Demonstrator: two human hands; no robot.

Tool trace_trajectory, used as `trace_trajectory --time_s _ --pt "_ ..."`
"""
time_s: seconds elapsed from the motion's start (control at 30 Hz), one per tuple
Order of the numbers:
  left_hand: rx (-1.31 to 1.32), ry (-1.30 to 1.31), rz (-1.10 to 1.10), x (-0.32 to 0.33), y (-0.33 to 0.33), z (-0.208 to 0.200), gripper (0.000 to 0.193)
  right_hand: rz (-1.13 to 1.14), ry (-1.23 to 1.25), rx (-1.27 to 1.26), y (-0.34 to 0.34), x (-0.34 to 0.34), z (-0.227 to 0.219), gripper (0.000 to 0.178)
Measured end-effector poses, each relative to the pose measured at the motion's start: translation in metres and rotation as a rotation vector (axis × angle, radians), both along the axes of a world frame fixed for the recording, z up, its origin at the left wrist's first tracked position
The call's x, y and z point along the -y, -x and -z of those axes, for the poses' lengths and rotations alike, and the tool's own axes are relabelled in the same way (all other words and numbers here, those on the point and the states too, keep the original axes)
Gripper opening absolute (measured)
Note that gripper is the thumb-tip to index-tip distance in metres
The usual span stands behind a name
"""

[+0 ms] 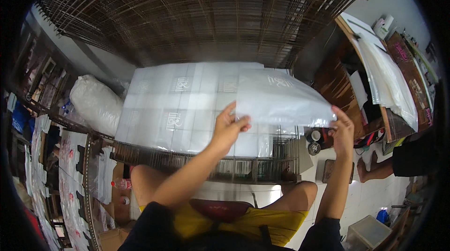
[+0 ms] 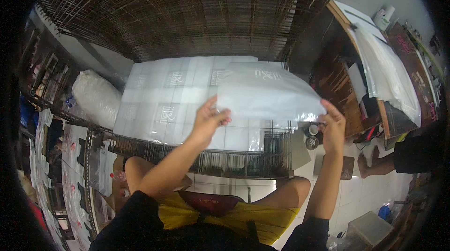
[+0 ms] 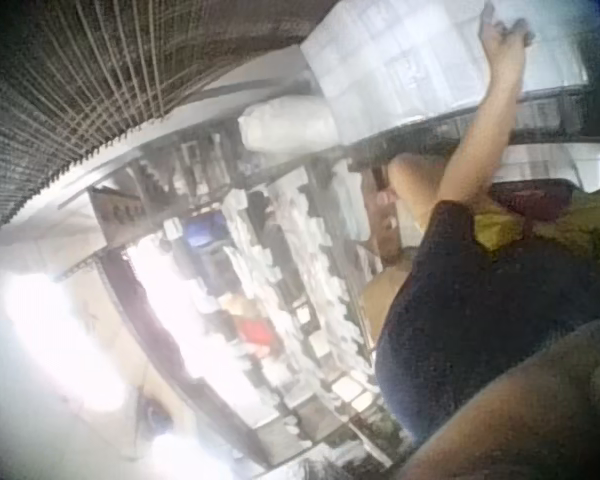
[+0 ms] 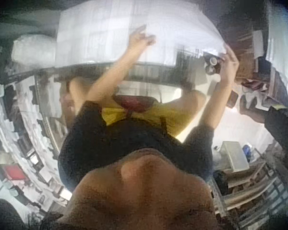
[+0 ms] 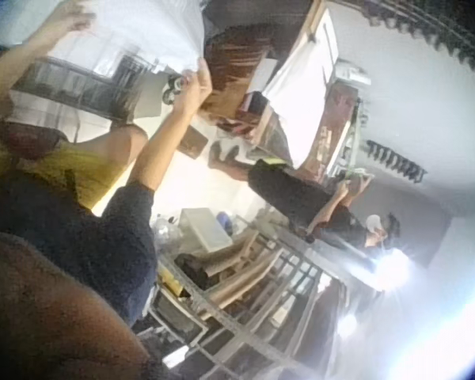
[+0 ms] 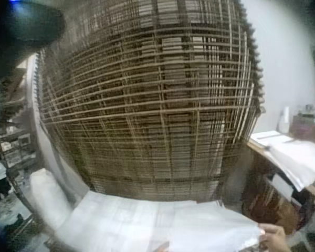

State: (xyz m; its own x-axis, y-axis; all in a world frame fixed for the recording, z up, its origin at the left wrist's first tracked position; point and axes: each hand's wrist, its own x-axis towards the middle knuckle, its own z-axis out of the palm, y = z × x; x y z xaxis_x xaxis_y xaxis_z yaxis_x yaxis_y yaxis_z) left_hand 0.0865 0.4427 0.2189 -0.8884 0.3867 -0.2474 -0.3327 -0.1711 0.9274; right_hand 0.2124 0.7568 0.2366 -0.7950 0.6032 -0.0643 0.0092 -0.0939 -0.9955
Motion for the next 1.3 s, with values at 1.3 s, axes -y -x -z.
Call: trace_trajectory --time_s 1.3 --pt "-0.49 0.978 -0.042 -0.044 0.018 0.194 0.022 0.248 -0.482 0.311 0.051 -0.048 0.29 0.029"
